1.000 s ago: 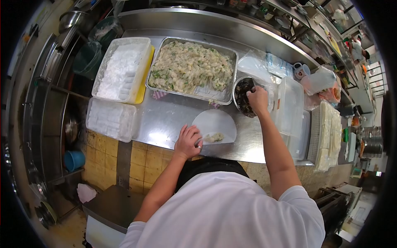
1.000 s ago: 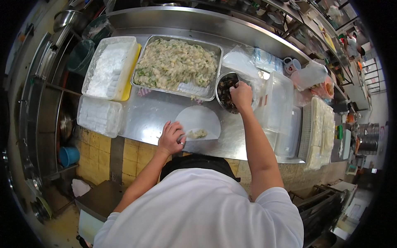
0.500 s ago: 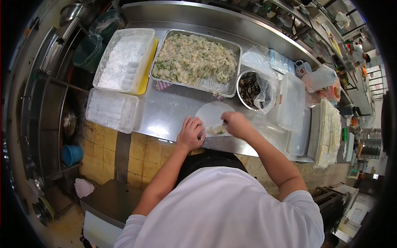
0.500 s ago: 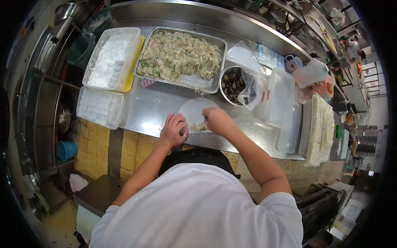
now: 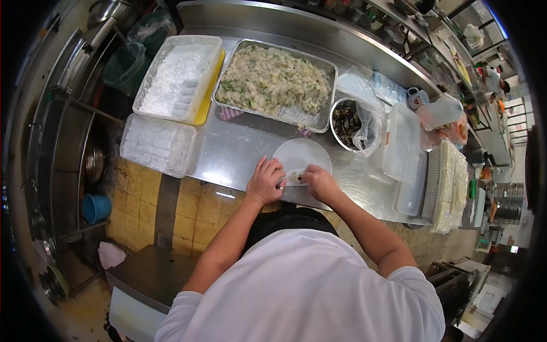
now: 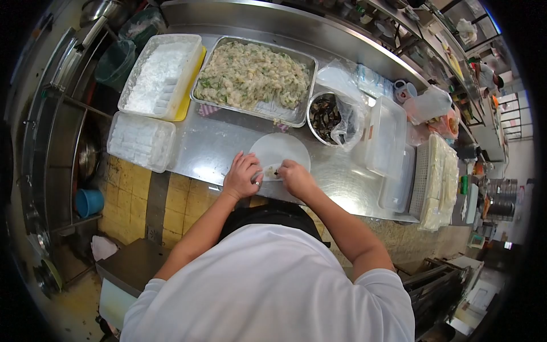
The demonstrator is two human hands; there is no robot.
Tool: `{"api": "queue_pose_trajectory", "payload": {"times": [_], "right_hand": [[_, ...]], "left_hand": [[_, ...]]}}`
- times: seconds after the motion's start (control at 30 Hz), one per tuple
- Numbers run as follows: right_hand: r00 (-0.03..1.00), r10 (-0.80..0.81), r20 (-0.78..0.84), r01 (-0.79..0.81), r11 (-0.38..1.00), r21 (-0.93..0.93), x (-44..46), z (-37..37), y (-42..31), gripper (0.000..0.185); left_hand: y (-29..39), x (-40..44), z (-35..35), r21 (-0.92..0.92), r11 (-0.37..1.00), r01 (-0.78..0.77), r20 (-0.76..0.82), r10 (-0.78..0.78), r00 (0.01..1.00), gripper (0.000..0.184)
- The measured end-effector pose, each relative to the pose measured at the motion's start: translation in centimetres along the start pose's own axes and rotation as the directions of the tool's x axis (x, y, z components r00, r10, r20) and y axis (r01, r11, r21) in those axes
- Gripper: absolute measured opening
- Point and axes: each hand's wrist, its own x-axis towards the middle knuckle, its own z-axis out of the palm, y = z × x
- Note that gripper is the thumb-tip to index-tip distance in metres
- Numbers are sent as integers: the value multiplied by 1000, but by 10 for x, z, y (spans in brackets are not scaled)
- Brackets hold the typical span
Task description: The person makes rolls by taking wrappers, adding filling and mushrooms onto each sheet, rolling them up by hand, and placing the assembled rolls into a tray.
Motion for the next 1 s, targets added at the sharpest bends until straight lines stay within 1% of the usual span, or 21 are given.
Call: {"api": "queue_pose_trajectory", "payload": {"times": [0.1,0.2,0.3,0.4,0.5,0.6,0.67,0.7,0.77,0.8,0.87,0.9,0.97,1.0], "right_hand": [[993,51,-111,-48,998,29,-2,-2,-14,7],[994,24,-105,-30,998,-51,-1,2,-20,7],[993,-35,-117,24,995,-94,4,14,-16,7],[986,35,-164,-34,999,10,1,16,-17,7],[978,65,-198,-79,995,-63,-5,10,-6,6],[990,26,-140,-37,996,-75,-11,10,2,6],[992,49,-116,-57,996,-63,-14,6,5,9],[993,62,-104,-68,996,-56,-15,4,5,10],[954,193,-230,-201,979,-14,-17,3,6,15],[923,256,-289,-263,965,14,-18,3,9,17],[848,391,-358,-412,911,19,-20,0,25,22],[799,456,-392,-484,874,30,-18,-4,26,24],[758,554,-344,-532,831,165,-19,-13,29,25],[737,599,-314,-552,801,231,-20,-19,25,26]], "left_hand": [[-1,-1,0,5,1000,-7,-1,7,1000,20],[-2,-2,1,5,1000,-14,-1,14,1000,21],[-4,-2,1,10,1000,-22,-4,22,1000,20],[-4,-2,1,-4,1000,-25,-2,25,1000,19],[-3,-4,2,0,1000,-18,-5,18,1000,21],[-4,-5,2,2,1000,-17,-9,17,1000,21],[-3,-4,1,-3,1000,-17,5,17,1000,23],[-4,-4,1,-7,1000,-17,6,17,1000,28],[-5,-4,2,-13,1000,-19,11,19,1000,36],[-4,-4,3,-62,997,51,-10,-52,999,39],[-3,-4,3,-158,969,189,-40,-198,979,45],[-1,-1,2,-99,965,244,-74,-251,965,49],[3,9,2,10,938,347,-148,-342,928,58],[6,15,1,41,923,382,-106,-376,921,58]]}}
